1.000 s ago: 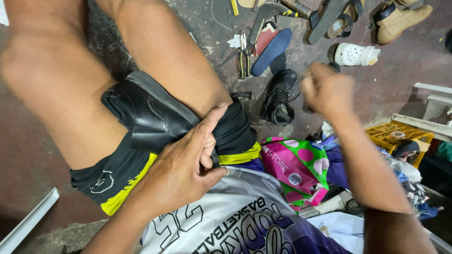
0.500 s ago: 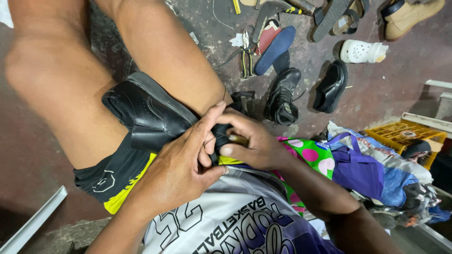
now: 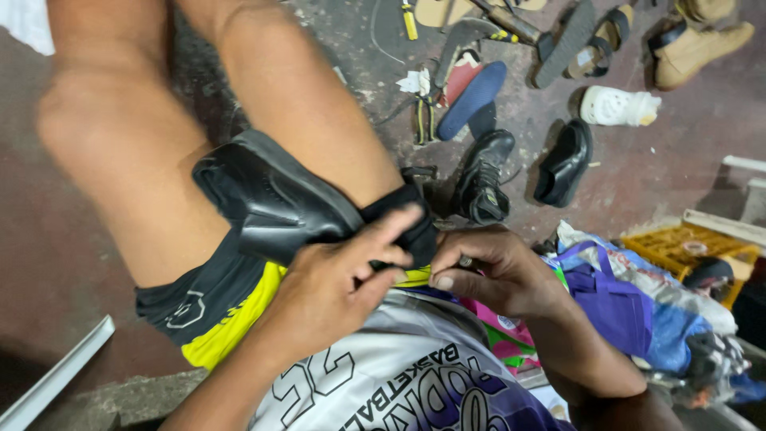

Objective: The person sits on the floor and sews a black shoe using a needle and thread. They repeatedly pull the thread through the shoe's sole and upper, tighten the stitches, and inspect the work by turning the shoe over.

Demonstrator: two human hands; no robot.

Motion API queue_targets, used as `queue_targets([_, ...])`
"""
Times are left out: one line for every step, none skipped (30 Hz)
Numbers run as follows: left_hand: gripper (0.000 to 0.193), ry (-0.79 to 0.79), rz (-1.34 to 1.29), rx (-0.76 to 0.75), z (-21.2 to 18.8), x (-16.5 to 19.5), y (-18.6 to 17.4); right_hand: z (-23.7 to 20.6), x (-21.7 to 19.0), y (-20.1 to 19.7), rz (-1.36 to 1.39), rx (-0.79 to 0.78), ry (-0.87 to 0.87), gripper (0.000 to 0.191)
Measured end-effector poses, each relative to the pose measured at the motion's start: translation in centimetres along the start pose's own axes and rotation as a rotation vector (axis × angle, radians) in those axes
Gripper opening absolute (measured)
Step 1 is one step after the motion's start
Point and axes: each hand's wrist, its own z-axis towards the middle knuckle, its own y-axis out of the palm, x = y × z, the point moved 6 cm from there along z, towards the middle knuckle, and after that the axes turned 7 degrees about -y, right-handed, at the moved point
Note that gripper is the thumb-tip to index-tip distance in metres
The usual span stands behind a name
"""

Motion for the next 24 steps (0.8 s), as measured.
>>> queue_targets([0.078, 0.028, 0.068, -0.046, -0.1, 0.3, 0.1, 0.9, -0.5, 0.3, 0.037, 0.041, -0.009, 0.006])
queue_targets([0.080, -0.014, 0.074, -0.039, -0.2, 0.2, -0.2, 1.8, -0.8, 0.6, 0.074, 0.079, -0.020, 0.005])
queue_targets([0.083, -0.053, 0.080, -0.033, -0.3, 0.2, -0.4, 2.6, 0.0, 1.3, -0.036, 0.046, 0.128, 0.006])
queue_targets([0.085, -0.090, 0.088, -0.031, -0.4, 0.2, -0.6, 3.2, 0.8, 1.9, -0.150, 0.020, 0.273, 0.011])
queue_targets([0.087, 0.000, 0.095, 0.018, -0.4, 0.9, -0.9, 3.6, 1.6, 2.4, -0.264, 0.003, 0.421, 0.018])
queue_targets([0.090, 0.094, 0.105, 0.059, -0.5, 1.7, -1.2, 4.5, 0.9, 2.8, -0.297, 0.019, 0.283, 0.014])
queue_targets([0.092, 0.186, 0.113, 0.096, -0.7, 2.3, -1.5, 5.0, 0.3, 3.0, -0.329, 0.034, 0.149, 0.011])
queue_targets([0.094, 0.129, 0.099, 0.060, -0.6, 2.0, -1.4, 5.3, -0.3, 3.1, -0.360, 0.045, 0.019, 0.009])
queue_targets([0.097, 0.072, 0.078, 0.024, -0.5, 1.7, -1.2, 5.3, -0.4, 2.7, -0.458, 0.078, -0.045, 0.010])
queue_targets([0.100, 0.018, 0.055, -0.015, -0.4, 1.3, -1.1, 5.2, -0.3, 2.0, -0.558, 0.113, -0.109, 0.011])
queue_targets([0.101, 0.021, 0.060, -0.001, -0.4, 1.3, -1.2, 4.9, -0.1, 1.0, -0.660, 0.152, -0.176, 0.012])
queue_targets([0.103, 0.028, 0.068, 0.009, -0.4, 1.2, -1.3, 4.7, 1.3, -0.5, -0.707, 0.147, -0.096, 0.010])
queue_targets([0.104, 0.033, 0.075, 0.016, -0.4, 1.2, -1.4, 4.3, 2.9, -2.5, -0.752, 0.142, -0.011, 0.009])
queue_targets([0.105, 0.032, 0.073, 0.001, -0.4, 1.1, -1.4, 3.8, 4.7, -4.9, -0.765, 0.178, 0.079, 0.008])
queue_targets([0.105, 0.029, 0.070, -0.011, -0.5, 1.0, -1.4, 3.1, 6.7, -7.5, -0.777, 0.211, 0.168, 0.009])
queue_targets([0.106, 0.028, 0.068, -0.024, -0.5, 0.9, -1.4, 1.9, 8.4, -10.4, -0.901, 0.261, 0.273, 0.012])
queue_targets([0.106, 0.049, 0.063, -0.016, -0.5, 1.0, -1.5, 0.4, 9.9, -13.4, -1.024, 0.320, 0.380, 0.015])
queue_targets([0.105, 0.074, 0.062, -0.014, -0.5, 1.1, -1.6, -1.6, 11.6, -16.5, -1.088, 0.359, 0.600, 0.018])
queue_targets([0.105, 0.097, 0.060, -0.013, -0.6, 1.2, -1.7, -4.0, 12.9, -19.2, -1.142, 0.396, 0.824, 0.020])
queue_targets([0.105, 0.081, 0.057, -0.024, -0.5, 1.0, -1.7, -5.7, 13.0, -21.4, -1.182, 0.467, 0.860, 0.028])
queue_targets([0.105, 0.067, 0.056, -0.033, -0.5, 0.9, -1.6, -6.8, 12.7, -22.6, -1.223, 0.539, 0.892, 0.037])
queue_targets([0.105, 0.049, 0.054, -0.040, -0.4, 0.8, -1.6, -6.9, 12.4, -22.8, -1.258, 0.566, 0.798, 0.037])
queue_targets([0.105, 0.060, 0.039, -0.029, -0.3, 0.8, -1.7, -7.2, 12.1, -22.5, -1.293, 0.583, 0.705, 0.038])
queue_targets([0.104, 0.067, 0.016, -0.021, -0.3, 0.9, -1.7, -7.7, 11.7, -22.1, -1.328, 0.592, 0.615, 0.038])
